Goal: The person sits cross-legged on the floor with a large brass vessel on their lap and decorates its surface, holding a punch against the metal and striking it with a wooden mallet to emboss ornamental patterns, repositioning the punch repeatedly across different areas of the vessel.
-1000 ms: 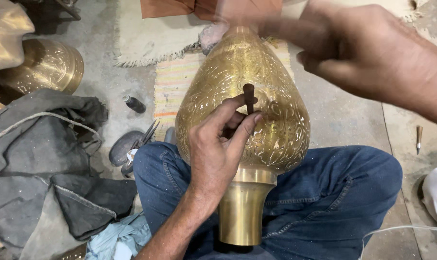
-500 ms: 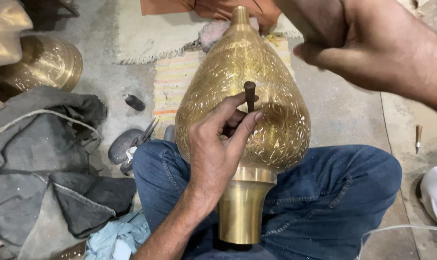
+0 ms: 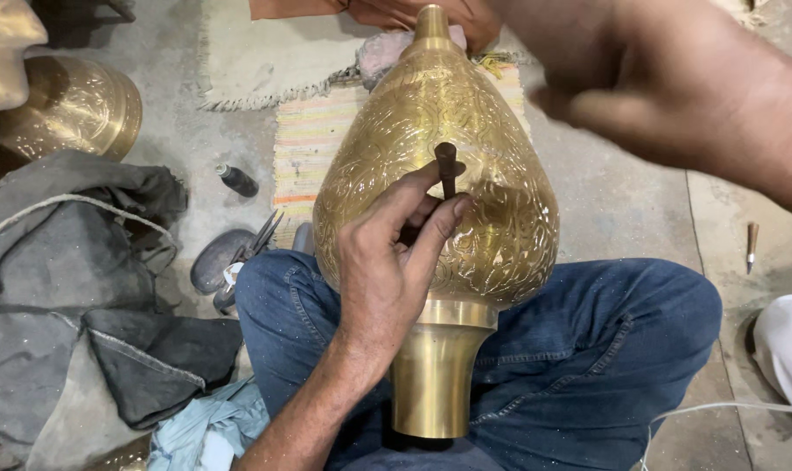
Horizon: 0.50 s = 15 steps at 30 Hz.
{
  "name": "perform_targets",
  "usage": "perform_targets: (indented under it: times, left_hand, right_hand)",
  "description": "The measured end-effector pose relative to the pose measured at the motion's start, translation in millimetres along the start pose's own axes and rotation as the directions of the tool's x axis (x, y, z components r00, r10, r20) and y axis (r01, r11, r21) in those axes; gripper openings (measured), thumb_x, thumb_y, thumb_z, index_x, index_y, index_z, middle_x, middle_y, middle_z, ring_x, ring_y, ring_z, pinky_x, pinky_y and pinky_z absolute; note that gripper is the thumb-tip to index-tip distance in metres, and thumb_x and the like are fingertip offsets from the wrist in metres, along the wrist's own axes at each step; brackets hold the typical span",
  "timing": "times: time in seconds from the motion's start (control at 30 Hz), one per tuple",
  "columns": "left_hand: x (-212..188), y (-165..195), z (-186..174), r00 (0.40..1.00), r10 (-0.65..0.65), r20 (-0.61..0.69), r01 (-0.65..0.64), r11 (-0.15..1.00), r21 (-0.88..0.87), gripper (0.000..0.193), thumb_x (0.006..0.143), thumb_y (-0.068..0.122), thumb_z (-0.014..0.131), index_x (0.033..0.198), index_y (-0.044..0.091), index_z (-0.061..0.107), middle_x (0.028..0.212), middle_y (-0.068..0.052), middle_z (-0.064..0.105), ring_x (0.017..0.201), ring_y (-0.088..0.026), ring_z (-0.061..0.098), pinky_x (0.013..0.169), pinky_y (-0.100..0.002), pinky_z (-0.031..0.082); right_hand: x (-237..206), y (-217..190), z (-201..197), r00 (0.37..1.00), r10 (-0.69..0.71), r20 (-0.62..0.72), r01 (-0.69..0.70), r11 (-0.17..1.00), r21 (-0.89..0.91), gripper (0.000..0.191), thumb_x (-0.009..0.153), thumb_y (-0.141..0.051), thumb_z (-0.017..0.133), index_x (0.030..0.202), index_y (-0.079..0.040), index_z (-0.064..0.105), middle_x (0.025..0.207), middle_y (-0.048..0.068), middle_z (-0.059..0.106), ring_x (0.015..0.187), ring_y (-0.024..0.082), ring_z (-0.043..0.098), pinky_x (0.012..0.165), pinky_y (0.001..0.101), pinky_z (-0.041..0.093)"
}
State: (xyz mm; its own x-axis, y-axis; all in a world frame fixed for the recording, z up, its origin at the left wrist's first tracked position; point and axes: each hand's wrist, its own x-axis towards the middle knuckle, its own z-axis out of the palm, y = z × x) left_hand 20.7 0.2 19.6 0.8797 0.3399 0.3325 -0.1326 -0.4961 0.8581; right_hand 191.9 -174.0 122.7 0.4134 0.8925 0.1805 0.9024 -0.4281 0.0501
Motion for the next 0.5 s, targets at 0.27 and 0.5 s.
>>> perform_targets:
  times: [0.27,0.5]
  left_hand:
    - [-2.1,0.7,0.4,1.000,0.024,-0.007,-0.024,0.999,0.030,0.020,0.095,0.018,0.077,0.110,0.005,0.073,0.079,-0.003,0.075,0.069,-0.009,0.073,0.056,-0.026,0.058]
    - [-3.3,1.6,0.1,0.999,-0.027,0.026,0.027,1.000,0.000,0.017,0.096,0.019,0.076,0.106,0.006,0.072,0.078,-0.002,0.074,0.069,-0.008,0.072,0.056,-0.025,0.059]
  right_hand:
    - [-0.8,-1.0,4.3,0.909,0.337,0.246,-0.346,0.938,-0.010,0.025,0.096,-0.028,0.075,0.103,-0.005,0.068,0.077,0.010,0.069,0.069,0.024,0.074,0.062,0.0377,0.062]
    - [1.3,-6.2,-3.0,0.946,0.207,0.249,-0.171,0.972,-0.161,0.025,0.089,-0.026,0.080,0.104,-0.013,0.065,0.074,0.007,0.068,0.069,0.023,0.072,0.063,0.0394,0.059]
